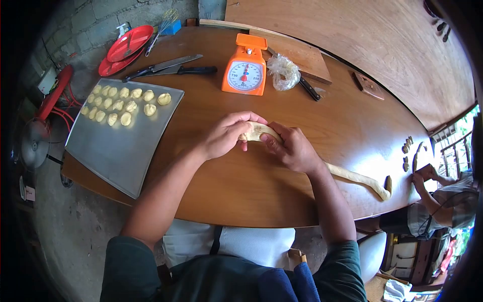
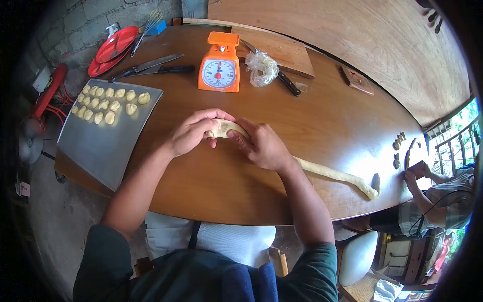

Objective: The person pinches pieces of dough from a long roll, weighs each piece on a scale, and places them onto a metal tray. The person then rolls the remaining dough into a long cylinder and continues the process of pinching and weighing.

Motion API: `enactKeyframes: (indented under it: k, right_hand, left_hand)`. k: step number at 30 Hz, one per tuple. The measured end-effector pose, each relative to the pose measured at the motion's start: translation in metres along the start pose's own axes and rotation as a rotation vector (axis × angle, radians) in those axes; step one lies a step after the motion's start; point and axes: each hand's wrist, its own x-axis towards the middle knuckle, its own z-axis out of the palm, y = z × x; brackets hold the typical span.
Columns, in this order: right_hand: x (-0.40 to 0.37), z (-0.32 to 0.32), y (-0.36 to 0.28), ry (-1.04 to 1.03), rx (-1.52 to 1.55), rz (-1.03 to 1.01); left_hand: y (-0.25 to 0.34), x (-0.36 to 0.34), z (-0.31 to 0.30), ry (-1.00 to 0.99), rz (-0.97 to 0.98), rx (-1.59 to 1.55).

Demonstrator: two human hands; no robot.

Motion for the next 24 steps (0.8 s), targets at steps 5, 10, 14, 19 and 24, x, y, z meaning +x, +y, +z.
enactKeyframes:
  k: [5,10,14,19,24]
  right_hand:
    - [-0.001,-0.002,-0.001,-0.007,0.074,0.049]
    - [-0.005,0.005,0.007,-0.031,0.302,-0.042]
    - [-0.008,0.002,-0.009,-0.136,0.393,0.108]
    - [-0.008,0.003,-0.016,-0.116,0.183,0.054]
    - [-0.009,0.02,-0.025,0.226,-0.465,-0.186]
  left_hand:
    - [0.017,-0.006,0.021,0.047,0.003,0.053]
    - [0.017,-0.003,0.035,0.278,0.492,0.648]
    - [0.008,0.001,0.03,0.313,0.633,0.589]
    - [0.017,-0.001,0.034,0.476,0.655,0.71]
    - [0.015,0.0,0.035,0.523,0.324,0.643]
